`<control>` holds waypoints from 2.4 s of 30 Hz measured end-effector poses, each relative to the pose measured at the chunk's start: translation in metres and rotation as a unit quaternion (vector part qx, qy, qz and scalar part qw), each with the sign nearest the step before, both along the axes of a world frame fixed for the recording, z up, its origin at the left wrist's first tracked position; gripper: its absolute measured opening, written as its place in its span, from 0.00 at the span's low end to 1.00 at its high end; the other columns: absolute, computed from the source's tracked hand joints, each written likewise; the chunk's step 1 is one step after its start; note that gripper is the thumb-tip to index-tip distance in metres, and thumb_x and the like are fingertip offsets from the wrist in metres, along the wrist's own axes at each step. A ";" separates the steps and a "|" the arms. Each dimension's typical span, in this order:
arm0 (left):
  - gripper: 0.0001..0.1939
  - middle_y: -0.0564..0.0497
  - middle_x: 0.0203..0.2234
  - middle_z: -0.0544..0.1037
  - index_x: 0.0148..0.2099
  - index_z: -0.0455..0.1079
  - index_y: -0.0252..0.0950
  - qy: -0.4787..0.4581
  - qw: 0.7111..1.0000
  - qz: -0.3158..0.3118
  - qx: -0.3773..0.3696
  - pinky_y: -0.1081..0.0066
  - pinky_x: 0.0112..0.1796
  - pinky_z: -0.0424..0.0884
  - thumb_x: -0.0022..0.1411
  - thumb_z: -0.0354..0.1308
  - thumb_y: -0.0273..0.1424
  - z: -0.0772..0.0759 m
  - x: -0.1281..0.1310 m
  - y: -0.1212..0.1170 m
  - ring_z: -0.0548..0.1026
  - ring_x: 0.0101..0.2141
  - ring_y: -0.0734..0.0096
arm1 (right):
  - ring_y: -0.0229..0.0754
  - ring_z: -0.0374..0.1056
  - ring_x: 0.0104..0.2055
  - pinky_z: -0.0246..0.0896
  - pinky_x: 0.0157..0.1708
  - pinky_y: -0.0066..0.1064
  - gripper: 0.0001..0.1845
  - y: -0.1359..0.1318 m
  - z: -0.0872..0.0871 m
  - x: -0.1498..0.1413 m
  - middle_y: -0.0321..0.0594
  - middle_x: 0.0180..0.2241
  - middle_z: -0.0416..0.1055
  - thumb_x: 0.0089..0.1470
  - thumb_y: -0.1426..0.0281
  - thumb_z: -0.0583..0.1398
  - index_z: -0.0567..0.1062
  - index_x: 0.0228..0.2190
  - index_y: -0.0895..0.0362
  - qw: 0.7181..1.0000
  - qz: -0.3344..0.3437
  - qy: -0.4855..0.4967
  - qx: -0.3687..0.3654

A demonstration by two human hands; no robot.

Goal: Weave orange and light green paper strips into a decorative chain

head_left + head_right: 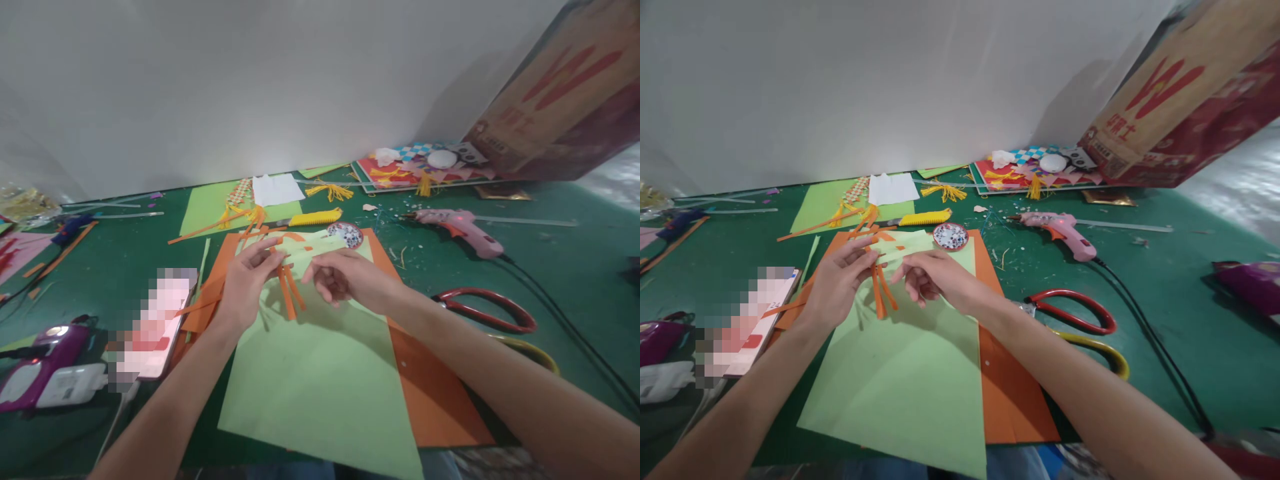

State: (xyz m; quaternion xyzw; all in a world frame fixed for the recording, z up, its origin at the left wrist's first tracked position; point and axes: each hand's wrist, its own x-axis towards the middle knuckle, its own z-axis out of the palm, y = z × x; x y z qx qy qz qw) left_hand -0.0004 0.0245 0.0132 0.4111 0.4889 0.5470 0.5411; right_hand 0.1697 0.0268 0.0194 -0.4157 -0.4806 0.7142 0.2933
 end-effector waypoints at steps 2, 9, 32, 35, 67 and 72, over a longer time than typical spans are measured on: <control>0.13 0.54 0.24 0.76 0.38 0.76 0.37 -0.007 1.000 -0.009 0.001 0.75 0.33 0.71 0.46 0.66 0.28 0.000 0.000 0.000 0.73 0.29 0.77 | 0.30 0.57 0.10 0.40 0.12 0.23 0.18 0.001 0.000 0.000 0.33 0.10 0.63 0.55 0.69 0.49 0.73 0.20 0.61 1.000 -0.008 -0.004 -0.016; 0.12 0.56 0.21 0.73 0.36 0.76 0.37 -0.037 0.999 0.010 0.026 0.76 0.32 0.71 0.45 0.67 0.28 0.000 0.000 0.002 0.72 0.25 0.79 | 0.29 0.57 0.09 0.37 0.12 0.23 0.20 -0.001 0.000 -0.004 0.35 0.09 0.65 0.56 0.70 0.50 0.74 0.19 0.62 0.994 0.072 -0.070 -0.033; 0.13 0.52 0.26 0.77 0.40 0.74 0.36 0.125 0.990 0.000 0.073 0.72 0.34 0.71 0.49 0.64 0.32 -0.003 -0.003 0.000 0.76 0.29 0.71 | 0.32 0.61 0.22 0.55 0.24 0.25 0.22 -0.003 0.009 0.007 0.36 0.22 0.71 0.51 0.54 0.58 0.72 0.18 0.58 0.981 0.068 -0.104 0.151; 0.13 0.52 0.26 0.78 0.40 0.73 0.36 0.132 0.989 -0.002 0.070 0.72 0.34 0.72 0.50 0.64 0.32 -0.002 -0.003 -0.001 0.77 0.30 0.70 | 0.31 0.58 0.22 0.53 0.24 0.25 0.21 -0.003 0.010 0.008 0.34 0.20 0.69 0.51 0.56 0.58 0.73 0.17 0.58 0.978 0.053 -0.122 0.162; 0.14 0.51 0.25 0.78 0.38 0.72 0.35 0.089 0.992 0.032 0.086 0.69 0.36 0.74 0.49 0.66 0.34 -0.002 -0.003 0.001 0.79 0.31 0.67 | 0.32 0.58 0.18 0.55 0.21 0.26 0.21 0.000 -0.002 0.001 0.36 0.14 0.67 0.47 0.59 0.61 0.66 0.13 0.58 0.969 -0.032 -0.169 0.175; 0.14 0.52 0.25 0.78 0.38 0.73 0.36 0.115 0.988 0.024 0.096 0.68 0.37 0.74 0.49 0.66 0.35 -0.003 -0.003 0.001 0.79 0.31 0.66 | 0.32 0.59 0.17 0.56 0.21 0.26 0.20 0.000 -0.005 0.001 0.36 0.14 0.68 0.49 0.58 0.61 0.67 0.15 0.58 0.975 -0.039 -0.126 0.180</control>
